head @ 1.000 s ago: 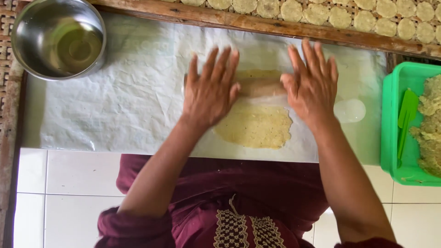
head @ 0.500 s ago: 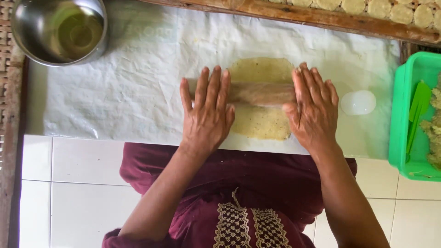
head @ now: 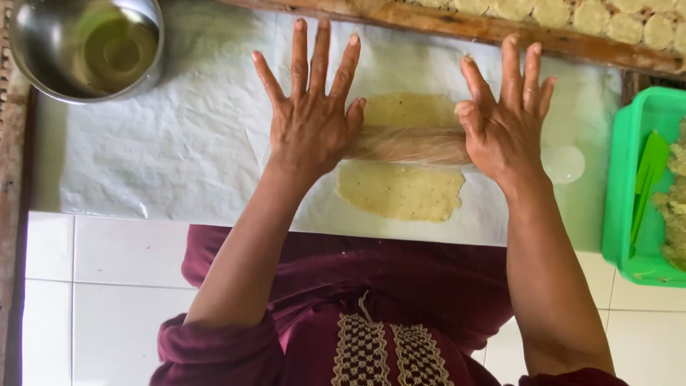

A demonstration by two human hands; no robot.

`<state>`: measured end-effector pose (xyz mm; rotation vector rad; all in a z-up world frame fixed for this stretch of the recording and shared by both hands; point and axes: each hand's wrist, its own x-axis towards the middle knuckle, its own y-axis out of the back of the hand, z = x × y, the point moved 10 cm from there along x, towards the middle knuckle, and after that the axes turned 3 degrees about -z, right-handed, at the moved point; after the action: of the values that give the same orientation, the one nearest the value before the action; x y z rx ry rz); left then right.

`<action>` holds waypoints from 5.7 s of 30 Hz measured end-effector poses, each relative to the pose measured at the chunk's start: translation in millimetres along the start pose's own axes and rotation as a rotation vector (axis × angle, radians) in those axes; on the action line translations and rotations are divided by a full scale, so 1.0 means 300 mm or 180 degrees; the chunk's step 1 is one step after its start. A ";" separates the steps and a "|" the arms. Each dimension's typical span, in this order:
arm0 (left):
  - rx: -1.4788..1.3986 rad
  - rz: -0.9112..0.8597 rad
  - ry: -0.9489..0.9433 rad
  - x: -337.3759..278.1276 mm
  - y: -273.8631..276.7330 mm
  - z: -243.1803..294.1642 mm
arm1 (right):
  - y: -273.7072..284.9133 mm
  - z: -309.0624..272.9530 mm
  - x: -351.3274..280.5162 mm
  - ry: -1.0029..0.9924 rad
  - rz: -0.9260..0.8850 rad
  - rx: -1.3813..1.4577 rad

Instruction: Rolling out dough, cutting it into small circles using a mold, and adding filling to the circles.

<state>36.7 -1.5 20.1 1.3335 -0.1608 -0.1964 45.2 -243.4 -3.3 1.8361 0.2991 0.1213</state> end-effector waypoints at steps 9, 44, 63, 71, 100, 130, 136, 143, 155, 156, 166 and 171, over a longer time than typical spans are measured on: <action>-0.0020 -0.0007 0.0020 -0.222 -0.025 0.050 | 0.035 -0.085 -0.189 0.0070 0.0293 -0.0101; -0.0025 0.0040 -0.0284 -0.141 -0.065 0.019 | 0.012 -0.045 -0.149 0.0096 0.0496 -0.0105; -0.0067 0.0127 -0.0645 -0.274 0.007 0.065 | 0.015 -0.084 -0.283 0.0660 0.0107 0.0041; -0.0281 0.0518 -0.0724 -0.291 0.115 0.039 | 0.094 -0.141 -0.421 0.0878 0.0794 -0.0323; -0.0331 0.0364 -0.0123 -0.292 0.140 -0.123 | 0.017 -0.194 -0.334 0.0863 0.0393 -0.0190; -0.0428 0.0434 -0.0031 -0.357 0.214 -0.161 | 0.067 -0.326 -0.310 0.1169 0.0037 -0.0505; -0.0374 0.0433 0.0045 -0.361 0.226 -0.200 | 0.023 -0.308 -0.275 0.1073 0.0054 -0.0100; -0.0386 0.0411 0.0015 -0.368 0.238 -0.197 | 0.015 -0.258 -0.278 0.0905 -0.0038 0.0243; -0.0286 -0.0239 -0.0862 -0.375 0.165 0.045 | 0.292 -0.230 -0.371 0.0770 0.0921 0.0634; -0.0288 -0.0245 -0.0864 -0.374 0.138 0.055 | 0.256 -0.220 -0.369 0.0765 0.0917 0.0636; -0.0252 -0.0234 -0.0479 -0.198 -0.009 0.050 | 0.059 -0.092 -0.172 0.0476 0.0260 0.0130; -0.0041 0.0137 -0.0090 -0.231 0.006 0.030 | 0.043 -0.099 -0.168 0.0425 0.0117 0.0042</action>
<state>-32.7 6.4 23.5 1.3137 -0.2116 -0.1796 -8.3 -232.4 21.2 1.8507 0.3602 0.2689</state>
